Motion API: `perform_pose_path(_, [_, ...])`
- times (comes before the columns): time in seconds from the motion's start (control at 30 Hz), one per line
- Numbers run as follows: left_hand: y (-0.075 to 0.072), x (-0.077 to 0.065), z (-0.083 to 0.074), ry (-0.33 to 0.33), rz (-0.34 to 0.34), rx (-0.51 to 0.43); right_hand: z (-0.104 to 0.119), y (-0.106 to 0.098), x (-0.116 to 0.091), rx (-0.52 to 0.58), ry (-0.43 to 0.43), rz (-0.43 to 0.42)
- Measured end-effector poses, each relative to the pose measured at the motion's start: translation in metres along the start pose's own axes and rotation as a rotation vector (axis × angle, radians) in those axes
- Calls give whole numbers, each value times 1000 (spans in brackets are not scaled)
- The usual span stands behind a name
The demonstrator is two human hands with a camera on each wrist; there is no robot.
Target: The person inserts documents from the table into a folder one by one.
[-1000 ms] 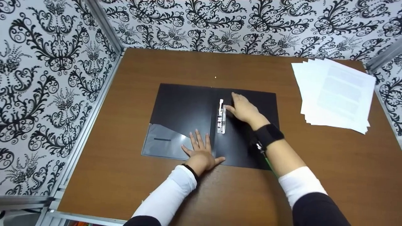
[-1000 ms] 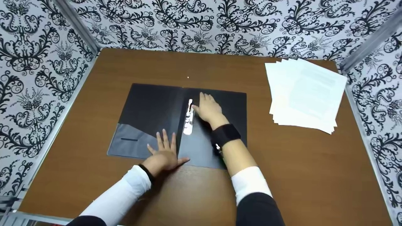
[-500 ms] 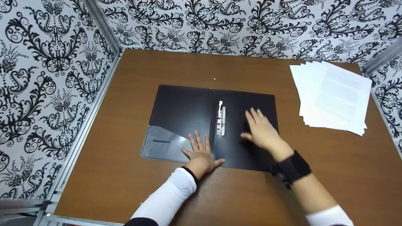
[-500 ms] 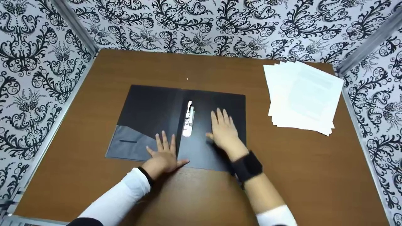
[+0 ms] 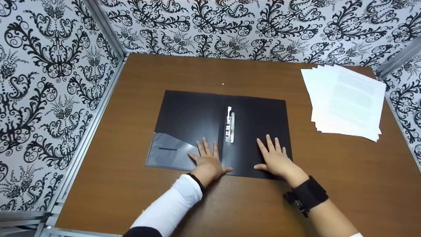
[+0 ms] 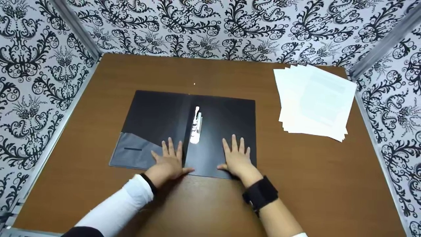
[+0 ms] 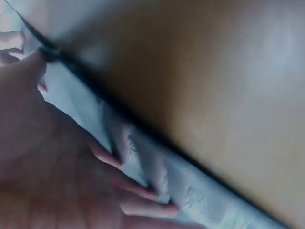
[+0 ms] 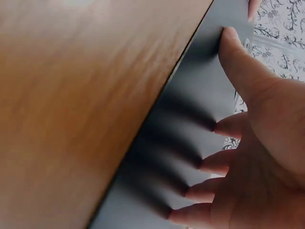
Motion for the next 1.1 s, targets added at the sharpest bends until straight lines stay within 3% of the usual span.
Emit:
perform_pose_path(0.17, [-14, 13, 22, 33, -18, -13, -3, 0, -1, 23, 9, 10])
perform_pose_path(0.33, [-18, 25, 37, 62, 55, -155, -1, 0, 0, 28, 6, 23])
perform_pose_path(0.5, [-18, 30, 32, 63, 84, -218, -1, 0, 0, 29, 9, 32])
perform_pose_path(0.73, [-13, 32, 27, 35, 52, -188, -1, 2, 1, 61, 4, 53])
perform_pose_path(0.97, [2, 54, 30, 6, 124, -212, 0, 0, 1, 80, -3, 41])
perform_pose_path(1.1, [4, 56, 29, 4, 114, -203, -1, -1, 0, 65, 0, 27])
Point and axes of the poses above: each hand's wrist, its own x-axis towards the middle knuckle, its own y-axis out of the palm, z = x × y, the point moved 6 cm from there along x, towards the middle knuckle, and after that the axes turned 1 degree about -z, right-handed, at the moved point
